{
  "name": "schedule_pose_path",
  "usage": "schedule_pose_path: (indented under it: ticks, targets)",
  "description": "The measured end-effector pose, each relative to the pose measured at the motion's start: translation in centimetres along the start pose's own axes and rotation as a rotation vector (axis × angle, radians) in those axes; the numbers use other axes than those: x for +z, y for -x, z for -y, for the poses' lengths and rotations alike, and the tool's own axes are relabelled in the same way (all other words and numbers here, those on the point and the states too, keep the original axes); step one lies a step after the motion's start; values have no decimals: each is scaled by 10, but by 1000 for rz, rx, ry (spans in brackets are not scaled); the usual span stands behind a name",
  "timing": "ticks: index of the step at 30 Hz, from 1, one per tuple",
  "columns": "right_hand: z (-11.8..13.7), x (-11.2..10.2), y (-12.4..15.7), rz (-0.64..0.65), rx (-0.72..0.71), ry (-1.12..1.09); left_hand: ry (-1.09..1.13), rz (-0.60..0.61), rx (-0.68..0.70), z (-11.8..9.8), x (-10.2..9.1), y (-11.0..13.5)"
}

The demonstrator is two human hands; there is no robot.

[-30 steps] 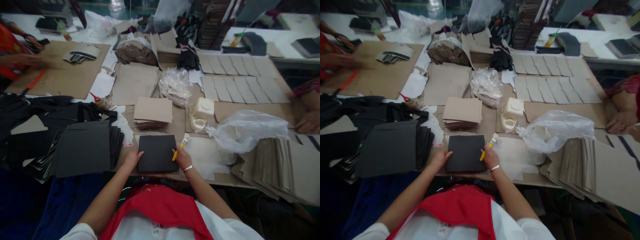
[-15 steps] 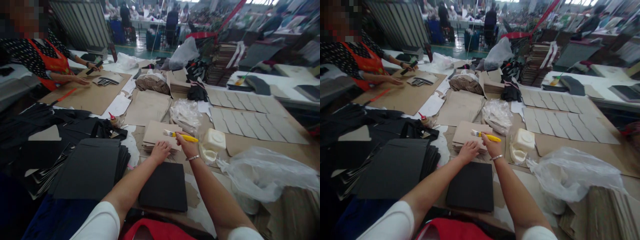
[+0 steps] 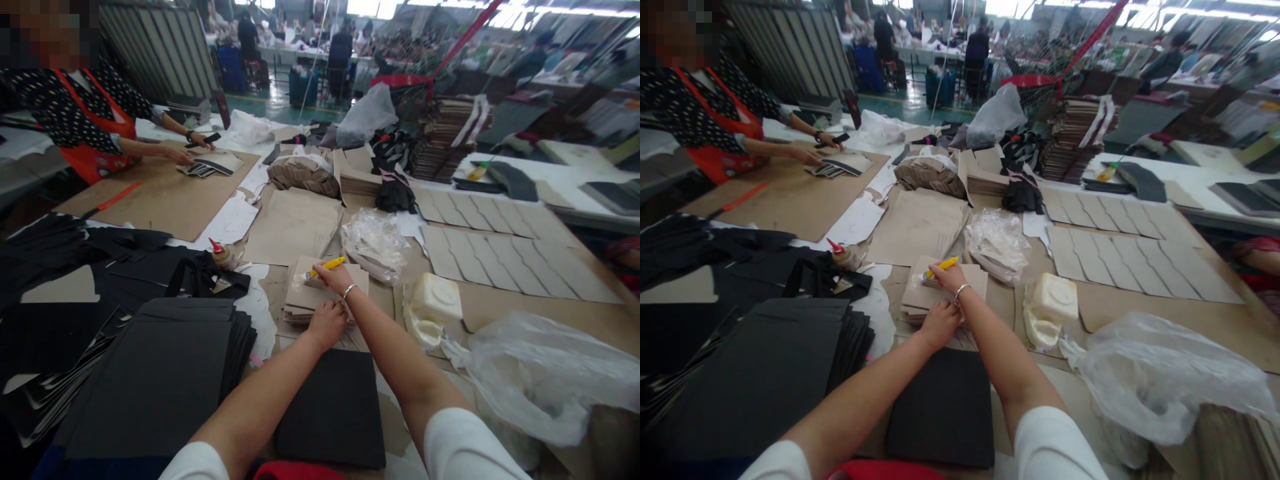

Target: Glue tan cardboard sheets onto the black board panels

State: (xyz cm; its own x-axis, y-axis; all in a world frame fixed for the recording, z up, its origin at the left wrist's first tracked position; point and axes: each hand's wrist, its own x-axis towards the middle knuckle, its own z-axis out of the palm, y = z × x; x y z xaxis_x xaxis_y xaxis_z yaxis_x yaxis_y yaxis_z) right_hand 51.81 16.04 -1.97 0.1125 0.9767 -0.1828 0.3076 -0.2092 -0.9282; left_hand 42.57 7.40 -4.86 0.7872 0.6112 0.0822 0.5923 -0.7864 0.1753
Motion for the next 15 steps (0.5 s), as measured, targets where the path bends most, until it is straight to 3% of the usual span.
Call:
schedule_pose_path:
  ticks: [3, 6, 12, 15]
  targets:
    - [-6, -9, -16, -172, 24, -33, -4, -7, 0, 0, -2, 0]
    - [-13, -31, -14, -296, 86, -32, 3, -37, -13, 0, -2, 1]
    - [-36, -99, 27, -491, 73, 185, 27, -143, -57, 2, 2, 2]
    - [-45, -112, 56, -523, -22, 320, -14, -90, -46, 4, -1, -2]
